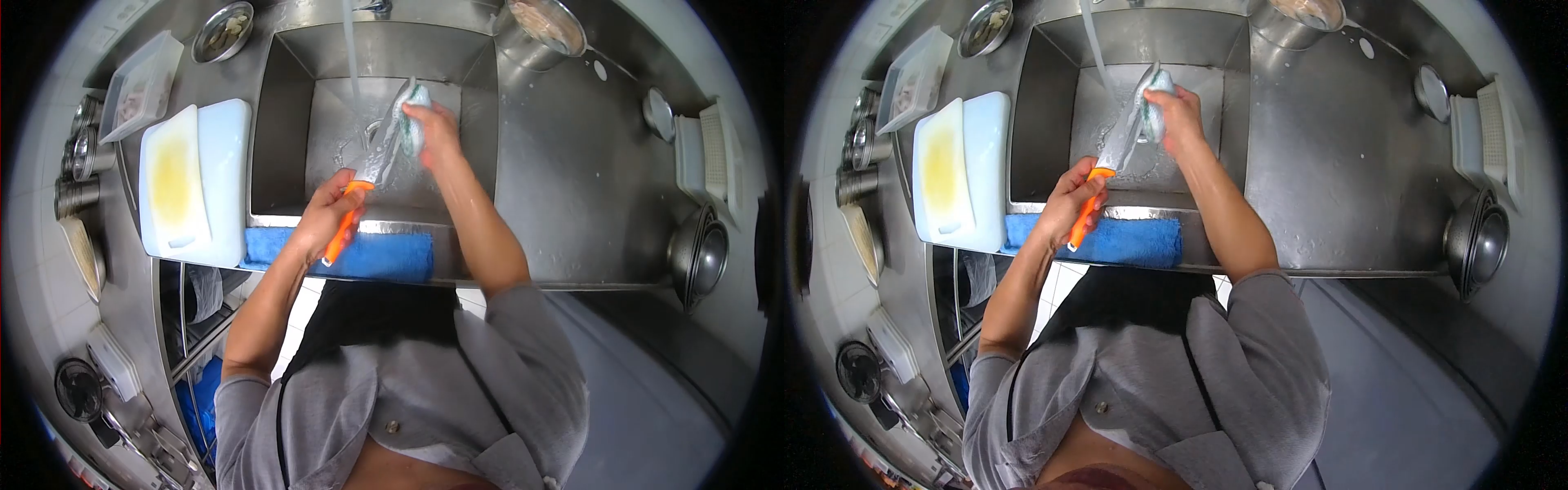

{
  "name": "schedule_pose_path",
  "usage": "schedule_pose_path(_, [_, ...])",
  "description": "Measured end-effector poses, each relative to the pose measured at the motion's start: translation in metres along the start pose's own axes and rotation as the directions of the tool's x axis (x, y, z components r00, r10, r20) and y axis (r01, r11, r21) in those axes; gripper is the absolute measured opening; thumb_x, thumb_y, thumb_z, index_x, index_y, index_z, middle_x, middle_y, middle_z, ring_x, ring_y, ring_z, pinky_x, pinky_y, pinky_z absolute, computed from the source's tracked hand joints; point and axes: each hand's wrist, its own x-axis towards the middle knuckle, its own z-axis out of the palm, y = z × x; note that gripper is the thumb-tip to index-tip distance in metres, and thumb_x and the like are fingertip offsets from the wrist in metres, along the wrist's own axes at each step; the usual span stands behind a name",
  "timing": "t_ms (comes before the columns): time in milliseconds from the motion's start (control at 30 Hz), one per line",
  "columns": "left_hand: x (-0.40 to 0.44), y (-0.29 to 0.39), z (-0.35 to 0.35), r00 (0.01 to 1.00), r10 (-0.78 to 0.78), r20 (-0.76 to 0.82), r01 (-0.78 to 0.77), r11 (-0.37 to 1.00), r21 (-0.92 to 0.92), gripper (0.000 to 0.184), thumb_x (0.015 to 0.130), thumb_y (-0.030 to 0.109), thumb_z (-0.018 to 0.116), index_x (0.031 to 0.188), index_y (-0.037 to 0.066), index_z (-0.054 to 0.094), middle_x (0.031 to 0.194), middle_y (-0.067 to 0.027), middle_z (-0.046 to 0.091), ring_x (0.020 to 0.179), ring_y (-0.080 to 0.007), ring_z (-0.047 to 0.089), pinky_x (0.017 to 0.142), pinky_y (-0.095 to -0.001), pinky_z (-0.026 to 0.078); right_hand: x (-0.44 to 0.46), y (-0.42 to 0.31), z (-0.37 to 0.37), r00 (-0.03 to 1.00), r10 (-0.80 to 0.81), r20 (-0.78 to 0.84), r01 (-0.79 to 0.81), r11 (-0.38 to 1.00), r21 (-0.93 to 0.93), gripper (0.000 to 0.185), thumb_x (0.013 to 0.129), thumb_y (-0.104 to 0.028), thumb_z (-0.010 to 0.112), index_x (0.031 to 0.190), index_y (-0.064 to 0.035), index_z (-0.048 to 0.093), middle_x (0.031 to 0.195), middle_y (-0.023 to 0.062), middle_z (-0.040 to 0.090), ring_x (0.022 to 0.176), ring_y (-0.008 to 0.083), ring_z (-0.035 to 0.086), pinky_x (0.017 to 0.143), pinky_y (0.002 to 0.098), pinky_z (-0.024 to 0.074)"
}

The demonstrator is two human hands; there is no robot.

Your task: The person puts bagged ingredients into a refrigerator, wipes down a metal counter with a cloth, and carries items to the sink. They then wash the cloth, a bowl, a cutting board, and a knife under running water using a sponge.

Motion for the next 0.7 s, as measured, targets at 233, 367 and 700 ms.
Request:
schedule_pose_path(233, [-0.015, -0.009, -0.028, 0.999, -0.029, 0.022, 0.029, 1.0, 0.007, 0.01, 0.1, 0.017, 0.05, 0.104, 0.009, 0.052, 0.063, 0.0002, 0.047, 0.04, -0.0062, 0.04, 0.035, -0.0196, 0.033, 0.08, -0.053, -0.056, 0.986, -0.104, -0.134, 0.094, 0.992, -0.082, 0.026, 0.08, -0.008, 0.074, 0.103, -0.0002, 0.064, 0.094, 0.0092, 0.068, 0.083, 0.0198, 0.066, 0.074, 0.033, 0.0521])
schedule_pose_path(367, [-0.004, -0.006, -0.03, 0.998, 0.034, -0.047, -0.037, 0.996, -0.08, 0.01, 0.1, 0.018, 0.049, 0.106, 0.009, 0.051, 0.064, -0.0007, 0.047, 0.04, -0.0072, 0.04, 0.034, -0.0211, 0.033, 0.043, -0.04, -0.047, 0.991, -0.02, -0.129, 0.004, 0.992, -0.123, 0.022, 0.088, -0.017, 0.071, 0.104, -0.0021, 0.065, 0.095, 0.0077, 0.069, 0.085, 0.0176, 0.066, 0.079, 0.0306, 0.051])
schedule_pose_path(700, [0.016, -0.003, -0.001, 0.993, 0.053, -0.104, -0.06, 0.996, -0.066, 0.013, 0.099, 0.018, 0.049, 0.109, 0.009, 0.05, 0.067, -0.0014, 0.048, 0.042, -0.0086, 0.042, 0.037, -0.0236, 0.035, -0.057, 0.028, 0.025, 0.986, 0.151, 0.068, -0.158, 0.979, 0.129, 0.022, 0.09, -0.018, 0.068, 0.103, -0.0003, 0.063, 0.094, 0.0055, 0.066, 0.082, 0.0144, 0.064, 0.077, 0.0312, 0.0517])
